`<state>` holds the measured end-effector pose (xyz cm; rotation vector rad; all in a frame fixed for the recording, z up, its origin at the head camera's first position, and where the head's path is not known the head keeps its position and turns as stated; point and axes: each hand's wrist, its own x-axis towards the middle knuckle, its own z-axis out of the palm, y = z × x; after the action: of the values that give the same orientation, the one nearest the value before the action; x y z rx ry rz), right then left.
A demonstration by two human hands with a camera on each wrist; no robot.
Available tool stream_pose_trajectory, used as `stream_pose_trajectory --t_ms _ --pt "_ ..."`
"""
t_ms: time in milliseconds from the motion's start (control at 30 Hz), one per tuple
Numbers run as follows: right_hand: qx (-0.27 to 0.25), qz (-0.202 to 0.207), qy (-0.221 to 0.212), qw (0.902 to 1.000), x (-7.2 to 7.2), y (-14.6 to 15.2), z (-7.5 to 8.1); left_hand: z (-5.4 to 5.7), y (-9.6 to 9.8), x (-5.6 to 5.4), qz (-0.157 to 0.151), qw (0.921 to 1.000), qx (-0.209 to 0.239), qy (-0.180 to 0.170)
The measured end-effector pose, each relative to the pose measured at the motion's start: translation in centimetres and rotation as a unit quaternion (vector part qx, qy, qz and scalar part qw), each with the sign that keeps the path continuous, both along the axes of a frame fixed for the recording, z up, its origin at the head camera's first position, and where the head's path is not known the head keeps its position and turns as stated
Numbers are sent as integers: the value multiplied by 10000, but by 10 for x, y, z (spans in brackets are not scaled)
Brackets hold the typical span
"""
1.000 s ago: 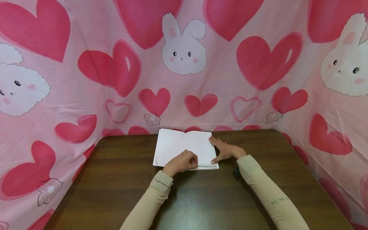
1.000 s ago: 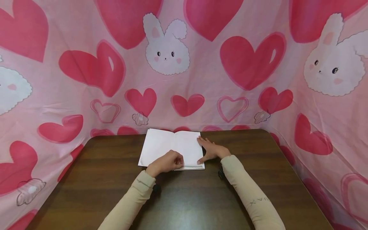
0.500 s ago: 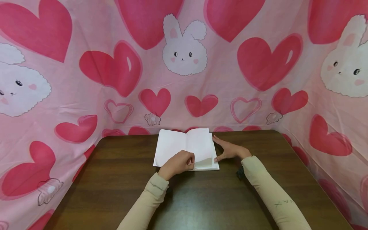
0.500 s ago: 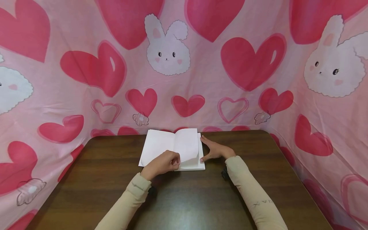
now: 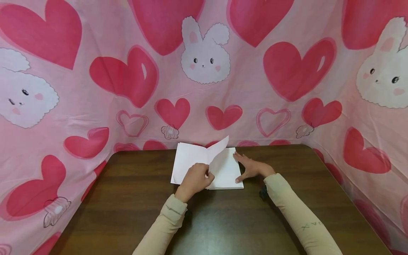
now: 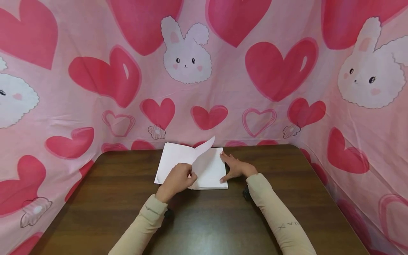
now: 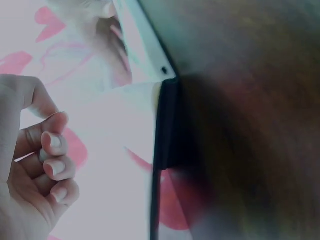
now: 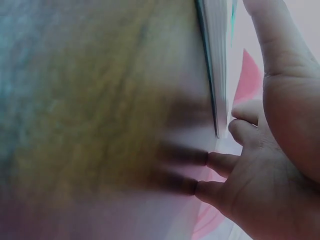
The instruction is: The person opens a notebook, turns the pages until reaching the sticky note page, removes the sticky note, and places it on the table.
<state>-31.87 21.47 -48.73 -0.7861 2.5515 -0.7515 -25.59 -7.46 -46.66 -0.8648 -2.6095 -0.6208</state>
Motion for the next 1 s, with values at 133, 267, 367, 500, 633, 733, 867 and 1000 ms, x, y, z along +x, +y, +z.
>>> stream_pose_trajectory --t_ms 133,267,367,500,633,733,867,1000 --pt "59 21 -61 10000 2 -1 -1 8 -2 1 156 9987 225 439" --pt "26 33 -69 10000 3 -1 -2 21 -5 2 199 9960 392 777" --pt "26 37 -79 10000 3 -1 -2 31 -9 4 212 9947 424 914" --pt "15 26 -123 9999 3 -1 0 42 -15 7 212 9942 368 992" --pt "43 2 -163 9999 3 -1 3 47 -22 11 201 9945 329 975" --pt "89 0 -179 9998 3 -2 3 48 -28 13 266 9945 189 995" --pt "89 -23 -227 9997 4 -2 3 48 -36 16 385 9928 -89 1130" --pt "72 -14 -233 9997 4 -1 1 48 -44 20 516 9903 -298 1253"
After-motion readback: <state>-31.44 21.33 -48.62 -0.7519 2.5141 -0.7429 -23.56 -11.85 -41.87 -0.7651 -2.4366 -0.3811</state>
